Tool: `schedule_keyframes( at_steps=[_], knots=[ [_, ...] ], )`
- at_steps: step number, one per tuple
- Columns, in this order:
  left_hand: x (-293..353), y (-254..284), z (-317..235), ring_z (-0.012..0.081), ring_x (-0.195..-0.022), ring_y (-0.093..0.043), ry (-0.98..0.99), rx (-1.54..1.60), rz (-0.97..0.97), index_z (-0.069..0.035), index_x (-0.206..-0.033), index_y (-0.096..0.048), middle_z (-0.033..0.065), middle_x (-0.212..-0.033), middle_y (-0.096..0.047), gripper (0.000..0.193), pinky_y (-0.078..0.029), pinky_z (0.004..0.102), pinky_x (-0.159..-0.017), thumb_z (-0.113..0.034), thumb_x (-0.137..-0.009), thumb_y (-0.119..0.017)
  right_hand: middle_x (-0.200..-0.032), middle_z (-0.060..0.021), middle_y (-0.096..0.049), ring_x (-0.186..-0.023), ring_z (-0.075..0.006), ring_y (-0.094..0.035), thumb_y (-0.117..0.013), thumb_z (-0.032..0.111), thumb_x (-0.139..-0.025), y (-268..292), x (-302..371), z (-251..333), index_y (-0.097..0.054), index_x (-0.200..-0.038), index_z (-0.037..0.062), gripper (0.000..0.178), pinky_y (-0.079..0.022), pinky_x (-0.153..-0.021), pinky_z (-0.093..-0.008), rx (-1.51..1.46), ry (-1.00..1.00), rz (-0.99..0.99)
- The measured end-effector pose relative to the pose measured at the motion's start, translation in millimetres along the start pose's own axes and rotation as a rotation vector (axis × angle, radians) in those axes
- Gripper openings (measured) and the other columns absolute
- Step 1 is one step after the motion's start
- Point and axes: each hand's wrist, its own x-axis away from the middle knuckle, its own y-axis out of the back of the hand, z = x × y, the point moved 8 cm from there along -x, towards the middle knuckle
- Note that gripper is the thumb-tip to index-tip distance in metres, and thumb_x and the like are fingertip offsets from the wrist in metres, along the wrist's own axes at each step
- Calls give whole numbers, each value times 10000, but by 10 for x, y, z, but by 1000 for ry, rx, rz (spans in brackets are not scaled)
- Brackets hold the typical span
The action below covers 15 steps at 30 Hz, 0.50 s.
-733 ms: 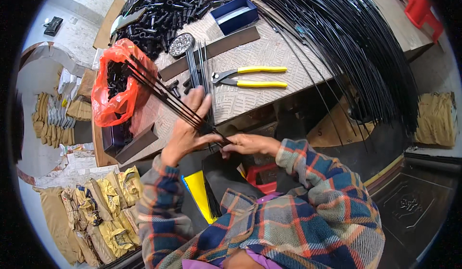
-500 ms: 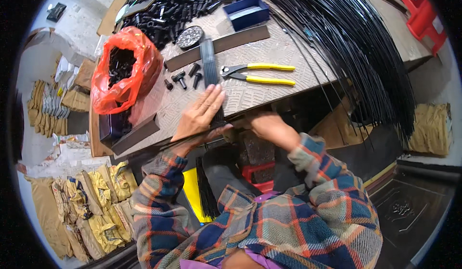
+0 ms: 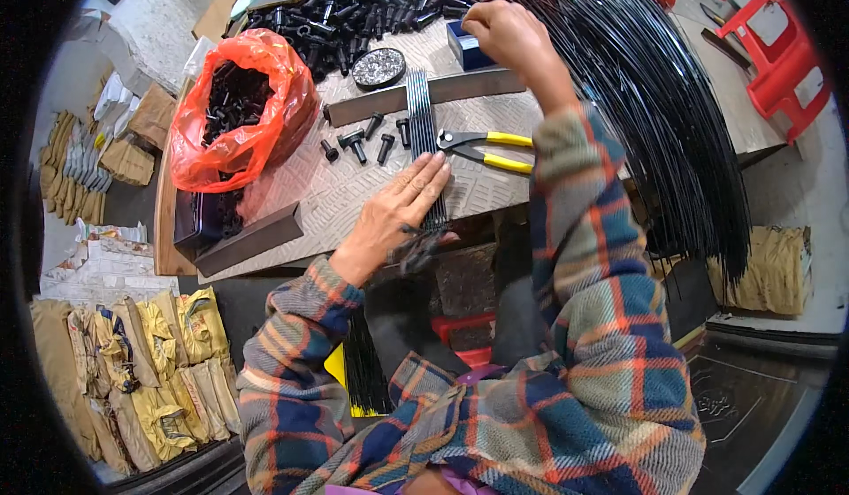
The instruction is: Assembling and crimping bundles of black wires into connectors at a manufacturing workstation.
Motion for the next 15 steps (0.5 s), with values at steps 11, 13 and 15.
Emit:
schedule_keyframes(
  at_steps=[11,13,15],
  knots=[
    [-43,37,30,280,-1274,-314,44,3,145,-47,-1319,-348,118,-1375,-332,573,-294,373,-1028,-137,-770,-486,-765,-63,-627,-797,-252,-604,-639,146,-640,-720,-463,-844,-661,-779,157,141,-479,-657,-356,344,90,498],
    [-54,22,29,273,-1279,-303,76,-182,159,-85,-1334,-336,99,-1389,-320,636,-257,379,-1044,-149,-736,-542,-771,-62,-627,-794,-250,-605,-642,156,-642,-647,-463,-815,-657,-776,147,135,-479,-659,-354,330,128,457],
    [-97,45,12,273,-1274,-313,121,-149,161,-101,-1330,-352,98,-1384,-330,574,-260,385,-1038,-61,-764,-444,-750,-72,-616,-769,-262,-600,-633,149,-656,-605,-404,-798,-633,-754,126,100,-470,-640,-371,328,166,458]
  ],
)
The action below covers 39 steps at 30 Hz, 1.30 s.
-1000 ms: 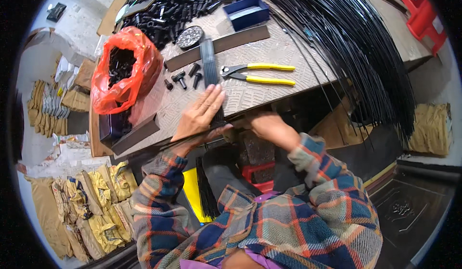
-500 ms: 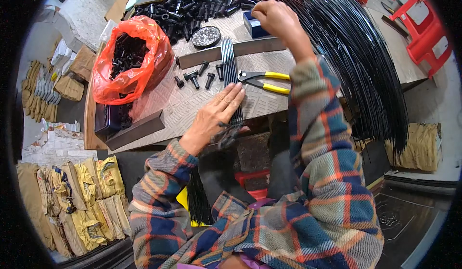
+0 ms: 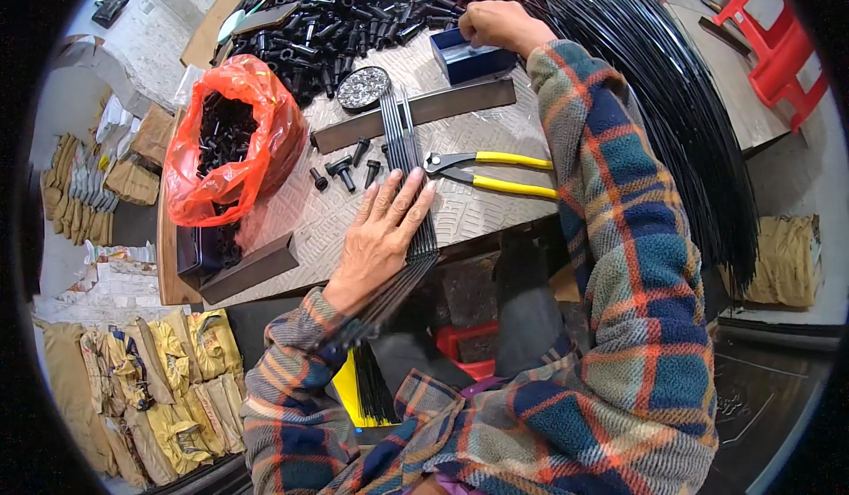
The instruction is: Assembling and crimping bundles of black wires into connectors at a manufacturing workstation.
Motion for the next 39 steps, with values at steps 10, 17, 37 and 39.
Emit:
schedule_keyframes(
  at_steps=[10,17,37,39],
  knots=[
    [-85,-16,-50,319,-1281,-287,-29,100,4,-6,-1306,-350,137,-1378,-323,573,-288,385,-1033,-39,-744,-462,-801,-101,-606,-776,-295,-592,-534,169,-793,200,100,-72,-552,-852,112,84,-459,-635,-386,36,-3,-322],
    [-31,-35,-2,303,-1297,-263,16,92,32,-7,-1324,-316,138,-1392,-296,600,-261,391,-1045,-23,-738,-442,-847,-92,-623,-850,-265,-595,-532,99,-779,-24,317,994,-626,-931,170,192,-457,-734,-362,-419,100,-112],
    [-83,-73,7,322,-1302,-247,60,130,92,-10,-1333,-300,158,-1404,-263,642,-270,409,-1041,61,-704,-409,-850,-80,-622,-828,-256,-602,-566,103,-785,-71,423,834,-649,-929,174,180,-461,-717,-369,-414,-50,-141],
    [-75,-69,17,323,-1301,-248,61,120,95,-9,-1331,-303,159,-1403,-264,646,-271,405,-1042,61,-699,-413,-863,-81,-622,-835,-256,-601,-565,107,-792,-44,422,883,-648,-936,173,179,-461,-724,-368,-387,-40,-137]
  ],
)
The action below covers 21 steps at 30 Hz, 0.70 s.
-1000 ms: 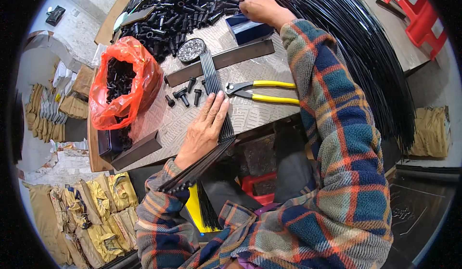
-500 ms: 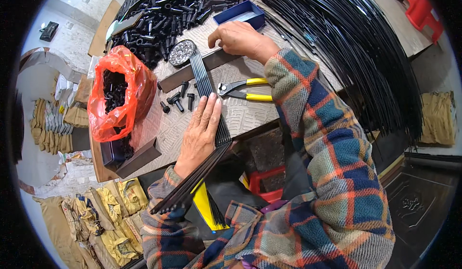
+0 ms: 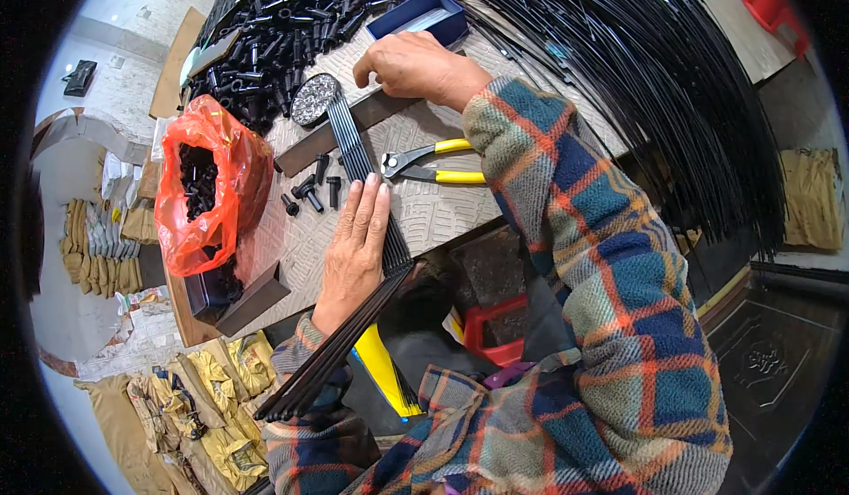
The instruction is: Assembling and crimping bundles of black wires into connectors at a manufacturing workstation.
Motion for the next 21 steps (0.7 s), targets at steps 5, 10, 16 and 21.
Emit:
schedule_keyframes(
  at_steps=[5,10,16,21],
  knots=[
    [-20,-22,-5,330,-1290,-269,-12,-26,0,-6,-1323,-317,166,-1391,-283,639,-277,397,-1043,59,-697,-424,-877,-87,-636,-850,-255,-611,-556,68,-761,1,-1,-19,-652,-961,171,245,-469,-735,-368,23,2,-5],
    [4,-15,14,332,-1285,-278,-10,-43,-14,-4,-1321,-321,167,-1385,-295,627,-283,394,-1041,63,-706,-422,-879,-89,-651,-860,-255,-621,-556,31,-724,-7,-23,23,-656,-983,174,312,-476,-742,-372,-7,33,-38],
    [-33,-17,-47,330,-1286,-276,-22,-19,-19,-13,-1326,-322,163,-1382,-300,625,-284,391,-1041,67,-714,-420,-888,-71,-634,-854,-240,-609,-571,92,-785,1,22,-26,-649,-976,184,225,-467,-726,-360,39,-4,15],
    [-25,-4,-91,327,-1288,-274,-18,-23,-17,-25,-1328,-325,159,-1383,-301,627,-281,391,-1043,69,-716,-422,-858,-66,-598,-769,-248,-612,-542,61,-768,66,66,64,-656,-970,208,275,-463,-650,-386,71,137,-84]
  ],
)
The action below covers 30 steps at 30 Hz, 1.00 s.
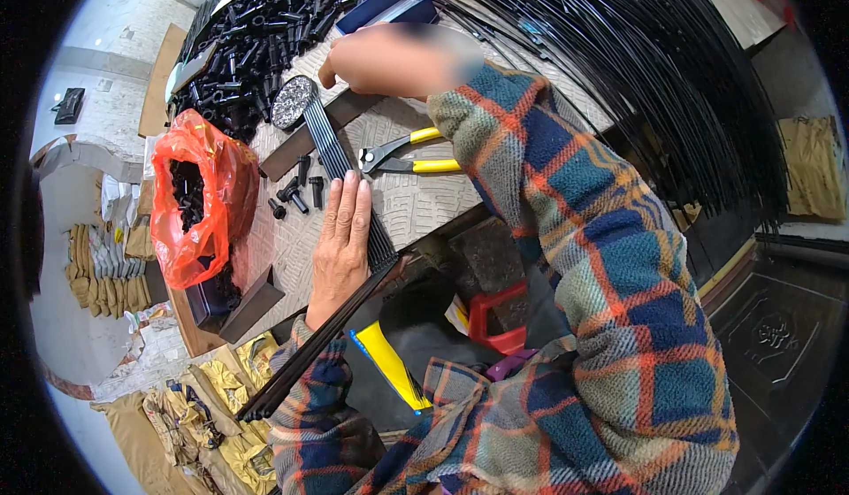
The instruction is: Assembling and crimping bundles of black wires into connectors at a manufacturing workstation.
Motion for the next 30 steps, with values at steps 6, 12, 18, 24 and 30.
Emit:
schedule_keyframes(
  at_steps=[6,12,18,24,30],
  knots=[
    [13,-9,65,326,-1293,-263,21,1,4,-30,-1331,-323,153,-1391,-290,630,-273,388,-1048,69,-717,-424,-819,-67,-570,-704,-258,-608,-496,45,-758,-110,-136,149,-624,-930,177,251,-451,-567,-377,49,118,-110],
    [-18,3,45,363,-1292,-246,19,23,-4,-61,-1352,-294,205,-1402,-234,694,-280,407,-1039,85,-687,-428,-827,-60,-563,-694,-260,-602,-484,61,-769,-123,-135,122,-578,-902,157,188,-443,-558,-378,90,135,-99],
    [14,16,65,354,-1301,-230,6,42,-10,-56,-1356,-278,218,-1404,-218,747,-285,399,-1037,84,-643,-453,-858,-43,-587,-753,-243,-612,-544,133,-794,-162,-184,150,-559,-1001,184,214,-460,-590,-360,70,107,-61],
    [79,16,124,334,-1296,-252,6,-12,-3,-50,-1345,-293,200,-1398,-241,807,-268,376,-1051,-2,-590,-575,-845,-61,-584,-765,-268,-602,-526,95,-768,-148,-176,89,-560,-890,116,128,-457,-620,-389,255,-6,55],
    [104,-13,141,333,-1299,-243,-16,7,-41,-53,-1353,-275,201,-1403,-231,901,-259,380,-1053,-48,-524,-630,-894,-55,-601,-799,-263,-609,-547,70,-736,-161,-190,227,-620,-902,133,191,-476,-650,-372,32,109,-69]
  ],
)
